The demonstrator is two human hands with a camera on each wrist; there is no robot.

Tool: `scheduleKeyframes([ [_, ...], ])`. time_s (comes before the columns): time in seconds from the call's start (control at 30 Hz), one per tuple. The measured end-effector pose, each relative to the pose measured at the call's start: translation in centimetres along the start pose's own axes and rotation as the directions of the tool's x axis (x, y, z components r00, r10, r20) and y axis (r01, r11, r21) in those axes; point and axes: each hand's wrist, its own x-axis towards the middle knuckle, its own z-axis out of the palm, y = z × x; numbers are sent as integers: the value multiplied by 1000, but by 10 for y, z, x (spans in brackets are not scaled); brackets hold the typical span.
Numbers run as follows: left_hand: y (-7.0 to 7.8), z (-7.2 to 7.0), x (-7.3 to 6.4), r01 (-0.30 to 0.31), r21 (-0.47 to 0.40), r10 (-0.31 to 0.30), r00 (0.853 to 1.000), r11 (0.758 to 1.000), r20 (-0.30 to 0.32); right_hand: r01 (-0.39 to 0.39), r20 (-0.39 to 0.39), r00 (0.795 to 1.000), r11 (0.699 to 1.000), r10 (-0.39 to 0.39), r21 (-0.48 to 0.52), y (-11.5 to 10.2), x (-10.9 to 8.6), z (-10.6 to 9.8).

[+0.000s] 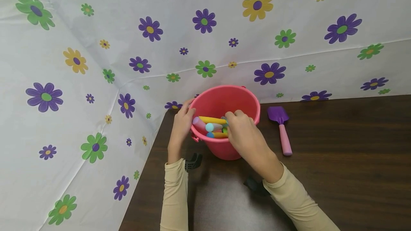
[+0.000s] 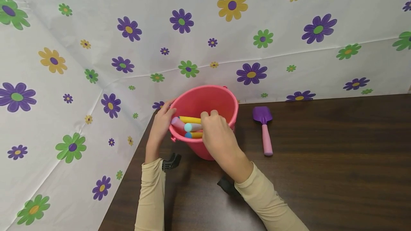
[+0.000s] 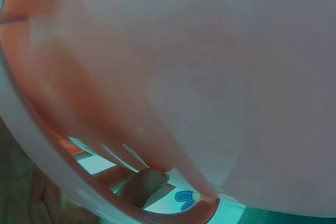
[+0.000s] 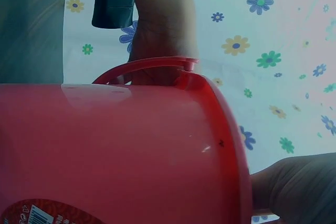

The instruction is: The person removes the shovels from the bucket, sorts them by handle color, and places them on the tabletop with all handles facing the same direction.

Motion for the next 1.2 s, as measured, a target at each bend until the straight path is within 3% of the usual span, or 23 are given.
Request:
scheduleKeyframes([
  [0.57, 0, 0, 0, -5, 24, 5, 1000, 1000, -12, 118, -94, 988, 993, -119, -12, -9, -17, -18],
  [1.2, -2, 1, 1, -7, 20, 7, 1000, 1000, -11, 175, -183, 971, 977, -151, 120, -13, -33, -40],
])
